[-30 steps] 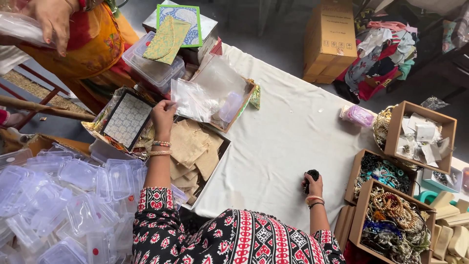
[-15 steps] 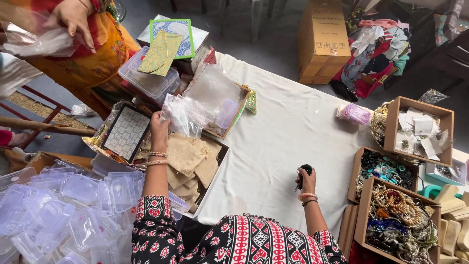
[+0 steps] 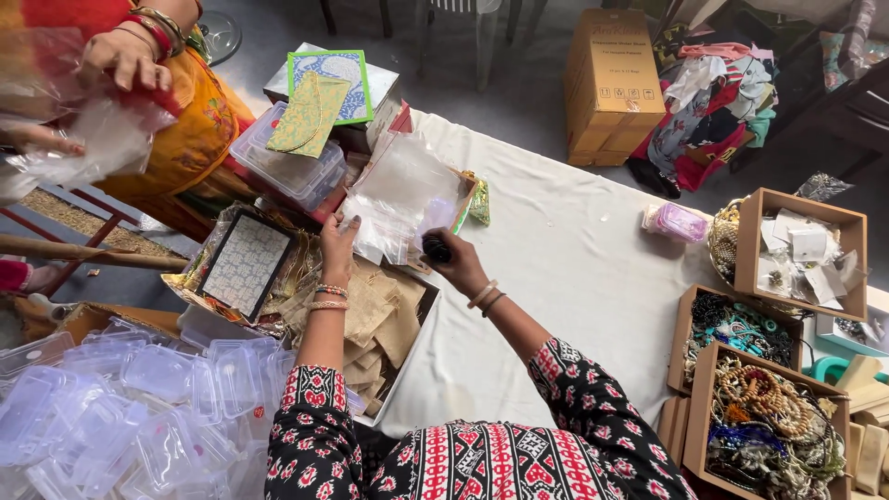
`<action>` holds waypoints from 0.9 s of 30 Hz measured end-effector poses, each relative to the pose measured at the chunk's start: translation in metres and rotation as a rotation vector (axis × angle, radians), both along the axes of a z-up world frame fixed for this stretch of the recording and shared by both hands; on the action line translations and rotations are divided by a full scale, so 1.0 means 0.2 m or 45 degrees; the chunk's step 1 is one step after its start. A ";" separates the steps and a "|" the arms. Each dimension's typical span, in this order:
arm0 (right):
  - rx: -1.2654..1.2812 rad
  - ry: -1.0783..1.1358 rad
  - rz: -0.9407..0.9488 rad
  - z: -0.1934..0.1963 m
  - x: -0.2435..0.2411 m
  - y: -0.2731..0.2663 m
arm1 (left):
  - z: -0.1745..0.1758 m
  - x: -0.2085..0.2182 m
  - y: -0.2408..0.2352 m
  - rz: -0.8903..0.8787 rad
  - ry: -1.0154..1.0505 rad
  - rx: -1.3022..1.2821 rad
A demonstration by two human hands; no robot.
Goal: The person sorts through various jewelry items, including necklaces and bracelets, on a table covered with a white cloth. They place selected items into small clear plastic bags and then transfer them into decorative drawstring pouches. The person ties the pouches and sets them aside, repeating the process with different jewelry pieces.
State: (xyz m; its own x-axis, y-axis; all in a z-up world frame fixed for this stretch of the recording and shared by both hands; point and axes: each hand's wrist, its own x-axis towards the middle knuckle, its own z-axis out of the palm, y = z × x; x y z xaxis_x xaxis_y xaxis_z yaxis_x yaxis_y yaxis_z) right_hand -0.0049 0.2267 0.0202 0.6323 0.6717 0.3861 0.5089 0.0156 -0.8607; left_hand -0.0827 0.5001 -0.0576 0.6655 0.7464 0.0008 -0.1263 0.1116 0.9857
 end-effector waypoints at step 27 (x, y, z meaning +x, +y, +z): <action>0.544 1.351 0.127 0.09 0.02 -0.06 | 0.46 -0.05 -0.16 -0.180 0.950 1.281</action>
State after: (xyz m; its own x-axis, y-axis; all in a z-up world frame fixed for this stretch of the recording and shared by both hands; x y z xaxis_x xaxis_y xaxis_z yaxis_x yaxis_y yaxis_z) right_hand -0.0001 0.2145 0.0391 0.7268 0.6794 -0.1012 -0.4897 0.4092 -0.7699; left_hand -0.0935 0.4674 0.0340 0.8225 0.5566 0.1167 0.4486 -0.7611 0.4684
